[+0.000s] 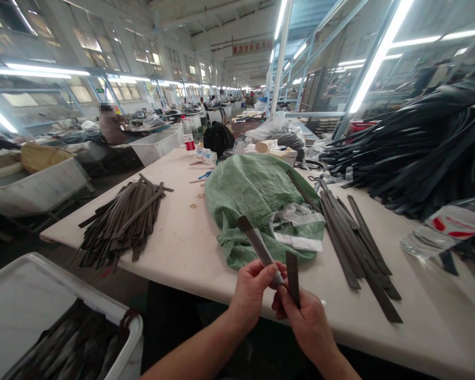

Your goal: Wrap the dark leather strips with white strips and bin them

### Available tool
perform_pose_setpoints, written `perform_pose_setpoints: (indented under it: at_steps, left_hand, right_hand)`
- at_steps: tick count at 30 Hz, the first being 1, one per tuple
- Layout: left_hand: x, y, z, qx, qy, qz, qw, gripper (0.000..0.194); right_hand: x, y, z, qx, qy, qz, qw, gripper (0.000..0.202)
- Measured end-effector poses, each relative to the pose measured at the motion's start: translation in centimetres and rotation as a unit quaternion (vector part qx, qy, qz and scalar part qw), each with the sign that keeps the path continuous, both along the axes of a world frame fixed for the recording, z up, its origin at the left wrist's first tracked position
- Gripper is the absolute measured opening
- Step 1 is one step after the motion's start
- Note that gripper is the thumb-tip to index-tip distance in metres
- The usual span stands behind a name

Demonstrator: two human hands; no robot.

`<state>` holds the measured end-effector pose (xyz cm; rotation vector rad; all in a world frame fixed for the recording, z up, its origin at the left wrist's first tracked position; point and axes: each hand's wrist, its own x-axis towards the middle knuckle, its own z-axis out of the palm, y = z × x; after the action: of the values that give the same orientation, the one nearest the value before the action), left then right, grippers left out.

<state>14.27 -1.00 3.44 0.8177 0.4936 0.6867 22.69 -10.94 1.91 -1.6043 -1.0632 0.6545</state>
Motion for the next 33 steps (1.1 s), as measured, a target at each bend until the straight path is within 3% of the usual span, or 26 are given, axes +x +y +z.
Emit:
perform_pose_setpoints:
  at_steps: [4, 6, 11, 14, 20, 29, 31, 33]
  left_hand:
    - [-0.6, 2.9, 2.1, 0.019, -0.051, 0.103, 0.993, 0.034]
    - [-0.7, 3.7, 2.6, 0.0, -0.055, 0.119, 0.991, 0.031]
    - [-0.8, 1.6, -0.2, -0.082, -0.008, 0.064, 0.995, 0.04]
    - [-1.6, 0.7, -1.3, -0.108, -0.008, 0.064, 0.992, 0.043]
    - [-4.2, 1.7, -1.0, -0.1, -0.04, 0.147, 0.983, 0.039]
    - [-6.9, -0.3, -3.4, -0.066, -0.009, 0.117, 0.991, 0.034]
    - [-8.0, 0.1, -2.9, -0.051, -0.016, 0.123, 0.991, 0.034]
    - [-10.1, 1.7, -1.6, -0.028, -0.034, 0.143, 0.989, 0.035]
  right_hand:
    - [-0.3, -0.2, -0.4, -0.02, -0.009, 0.022, 1.0, 0.039]
    - [-0.5, 0.0, -0.6, -0.027, -0.012, 0.031, 0.999, 0.041]
    - [-1.0, 1.2, -0.7, -0.022, -0.011, 0.037, 0.999, 0.042]
    - [-1.6, 1.7, -0.8, -0.023, -0.011, 0.054, 0.998, 0.043]
    - [-3.2, 1.6, -1.2, -0.039, 0.02, 0.101, 0.994, 0.038]
    - [-6.1, 4.2, -0.9, -0.036, 0.006, 0.119, 0.992, 0.049]
    - [-6.6, 5.0, -0.4, -0.039, 0.021, 0.132, 0.99, 0.053]
    - [-6.4, 5.4, 0.0, -0.053, 0.028, 0.143, 0.988, 0.055]
